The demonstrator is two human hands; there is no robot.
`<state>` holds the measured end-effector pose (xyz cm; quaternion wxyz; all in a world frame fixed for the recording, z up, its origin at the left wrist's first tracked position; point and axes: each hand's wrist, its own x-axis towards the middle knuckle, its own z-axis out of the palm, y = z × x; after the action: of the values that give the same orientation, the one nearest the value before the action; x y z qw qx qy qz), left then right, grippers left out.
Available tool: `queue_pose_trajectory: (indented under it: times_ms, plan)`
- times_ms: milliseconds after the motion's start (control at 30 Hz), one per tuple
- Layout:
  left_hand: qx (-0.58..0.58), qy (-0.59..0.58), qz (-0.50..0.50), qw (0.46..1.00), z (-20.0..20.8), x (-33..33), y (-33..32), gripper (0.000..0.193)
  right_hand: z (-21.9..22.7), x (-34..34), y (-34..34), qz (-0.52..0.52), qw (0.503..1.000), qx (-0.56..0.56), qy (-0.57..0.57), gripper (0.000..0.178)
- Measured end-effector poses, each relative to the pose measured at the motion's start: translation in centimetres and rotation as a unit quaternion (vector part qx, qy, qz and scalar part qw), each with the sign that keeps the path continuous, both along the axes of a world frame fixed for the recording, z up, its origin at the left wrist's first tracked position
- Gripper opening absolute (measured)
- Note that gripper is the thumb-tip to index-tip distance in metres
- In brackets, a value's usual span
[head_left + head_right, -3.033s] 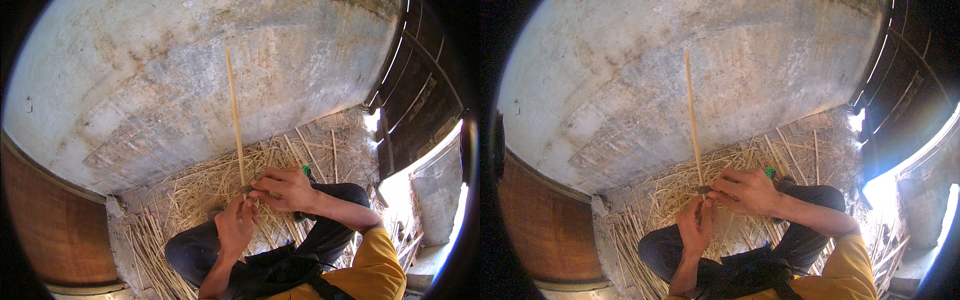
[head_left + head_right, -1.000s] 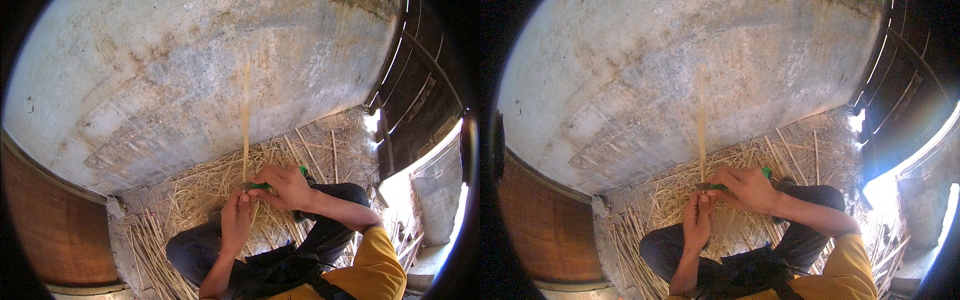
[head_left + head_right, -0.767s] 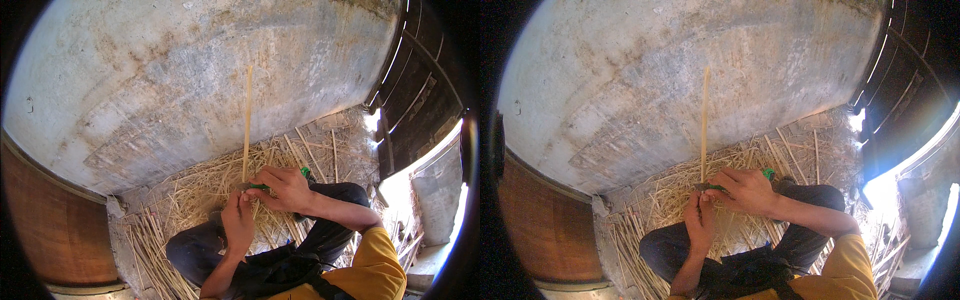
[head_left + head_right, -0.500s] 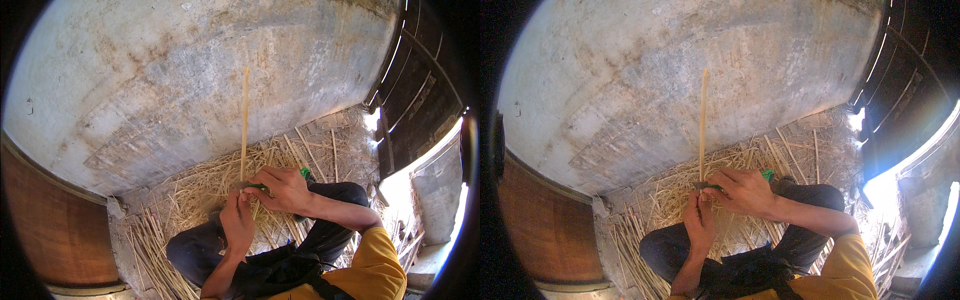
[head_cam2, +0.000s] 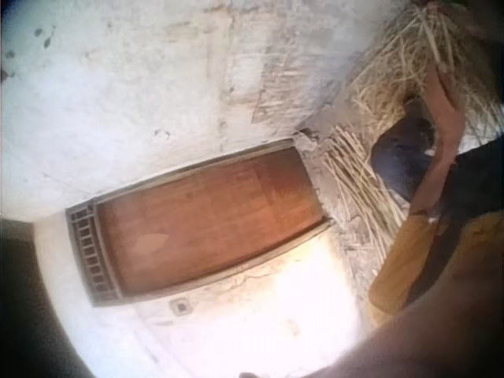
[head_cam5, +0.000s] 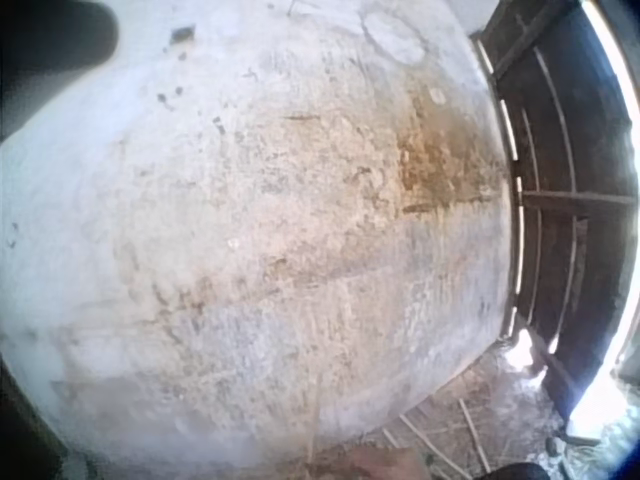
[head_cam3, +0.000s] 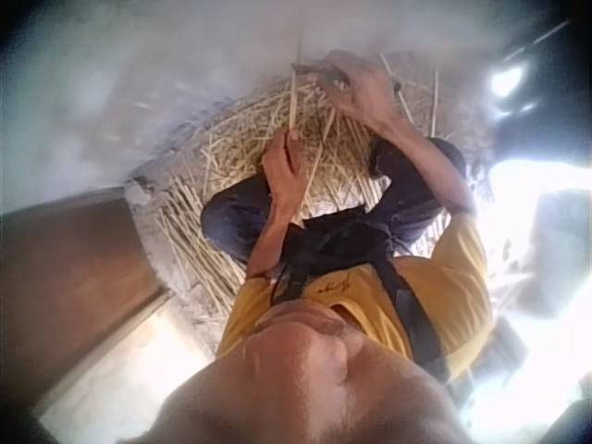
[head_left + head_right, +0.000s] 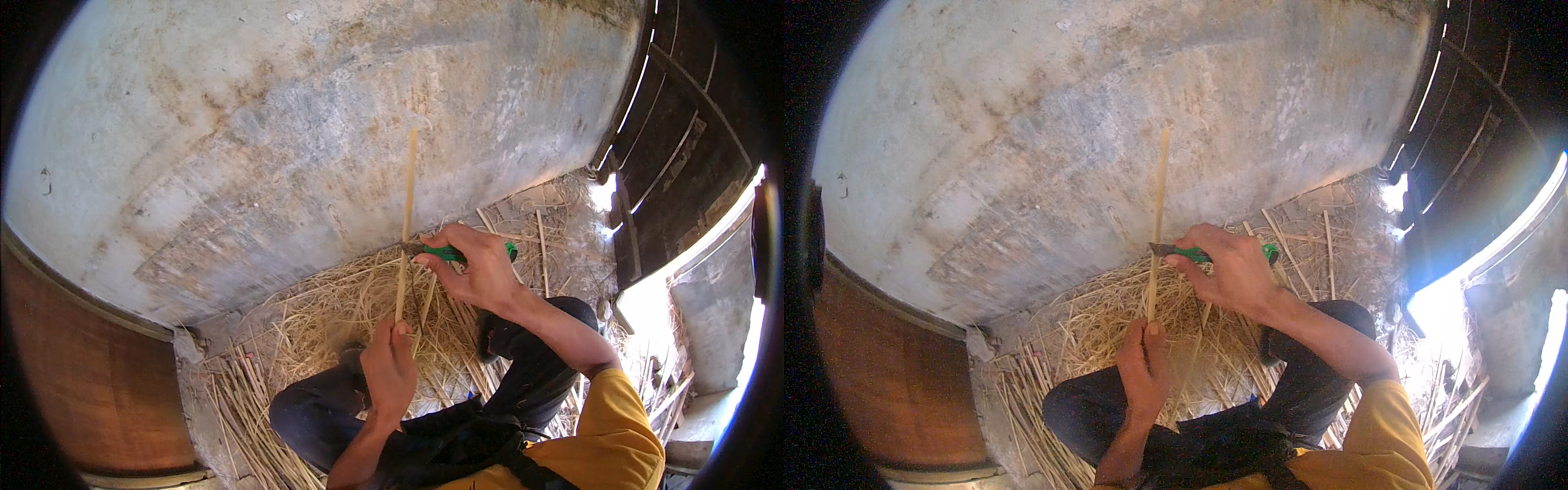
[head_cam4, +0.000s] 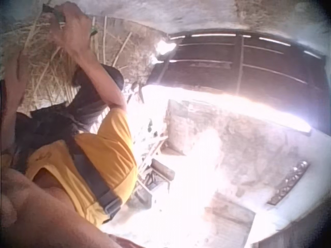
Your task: The person uses a utility knife to shave thin strips from a bamboo stick, working over a pile of dry straw while sitting down.
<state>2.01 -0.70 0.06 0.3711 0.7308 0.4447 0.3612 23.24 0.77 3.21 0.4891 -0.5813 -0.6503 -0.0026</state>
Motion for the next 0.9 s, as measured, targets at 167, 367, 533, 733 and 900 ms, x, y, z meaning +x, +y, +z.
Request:
queue_pose_trajectory:
  times_ms: [167, 367, 533, 733, 900]
  plan:
    - [-0.023, -0.024, -0.007, 0.999, -0.7, -0.2, 0.2, 0.019, 0.1, 0.0, 0.0, 0.027, 0.998, -0.047, 0.017, 0.024]
    - [-0.059, -0.035, -0.003, 0.998, 0.3, -0.3, 0.3, 0.026, -0.3, -1.0, -0.8, 0.091, 0.996, 0.000, -0.021, 0.025]
    - [-0.152, -0.130, -0.010, 0.980, -0.4, -0.4, 0.8, 0.030, -0.8, -1.8, -0.9, 0.090, 0.995, -0.010, -0.048, 0.025]
    - [-0.241, -0.232, -0.046, 0.941, -0.2, -0.6, 1.4, 0.034, -1.0, -2.2, -0.9, 0.128, 0.991, -0.031, -0.010, 0.030]
    - [-0.241, -0.230, -0.055, 0.941, -0.7, -1.1, 1.7, 0.037, -0.9, -1.8, -0.9, 0.143, 0.986, -0.035, -0.075, 0.026]
